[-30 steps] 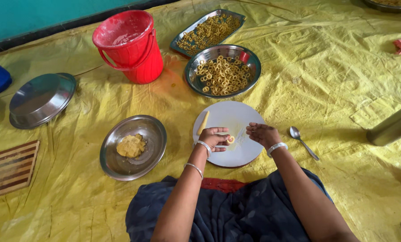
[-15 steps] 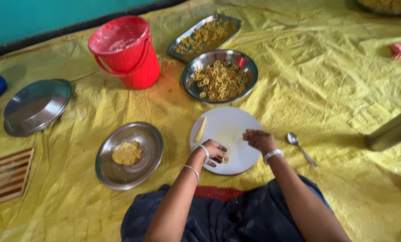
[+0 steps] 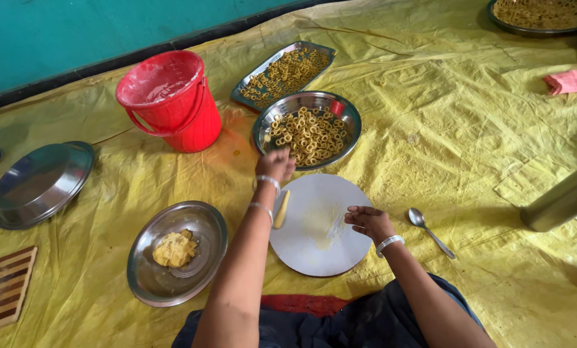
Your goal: The person rolls small portions of dough into thin ropes on a white plate, then twists them into ring shapes and places them into a metal bowl. The process is repeated continuously with fresh dough from a nearby bowl.
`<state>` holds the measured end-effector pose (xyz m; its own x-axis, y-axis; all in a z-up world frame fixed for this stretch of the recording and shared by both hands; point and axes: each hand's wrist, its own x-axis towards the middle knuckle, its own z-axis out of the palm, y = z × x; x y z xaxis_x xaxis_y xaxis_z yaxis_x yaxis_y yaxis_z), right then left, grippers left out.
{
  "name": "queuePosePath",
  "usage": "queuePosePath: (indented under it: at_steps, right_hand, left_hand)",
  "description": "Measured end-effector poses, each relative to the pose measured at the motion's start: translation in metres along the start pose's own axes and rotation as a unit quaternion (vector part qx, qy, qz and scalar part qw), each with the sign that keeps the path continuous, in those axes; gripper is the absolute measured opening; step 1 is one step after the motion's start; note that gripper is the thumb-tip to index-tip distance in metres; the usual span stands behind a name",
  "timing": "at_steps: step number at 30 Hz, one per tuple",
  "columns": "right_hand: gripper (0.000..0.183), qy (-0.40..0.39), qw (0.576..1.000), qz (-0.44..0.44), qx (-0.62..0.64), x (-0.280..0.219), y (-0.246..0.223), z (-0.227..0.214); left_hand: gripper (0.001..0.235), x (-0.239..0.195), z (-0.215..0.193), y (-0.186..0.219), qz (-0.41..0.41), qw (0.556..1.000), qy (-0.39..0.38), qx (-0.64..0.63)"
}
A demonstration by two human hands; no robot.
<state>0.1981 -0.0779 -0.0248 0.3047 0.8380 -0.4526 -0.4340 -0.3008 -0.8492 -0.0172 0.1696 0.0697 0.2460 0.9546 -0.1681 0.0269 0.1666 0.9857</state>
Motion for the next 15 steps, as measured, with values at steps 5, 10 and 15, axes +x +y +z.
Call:
queuePosePath:
  at_steps: [5, 10, 15]
  right_hand:
    - [0.025, -0.001, 0.999, -0.03, -0.038, -0.006, 0.001, 0.005]
    - [0.025, 0.013, 0.986, -0.057, -0.154, -0.003, 0.005, 0.006]
    - [0.025, 0.022, 0.968, -0.076, -0.24, -0.012, 0.009, 0.018]
  left_hand:
    - [0.026, -0.058, -0.022, -0.085, 0.09, 0.879, 0.116, 0.454]
    - [0.044, -0.088, -0.015, -0.122, 0.1, 0.778, 0.096, 0.613]
    - [0.047, -0.096, -0.022, -0.137, 0.126, 0.796, 0.15, 0.573]
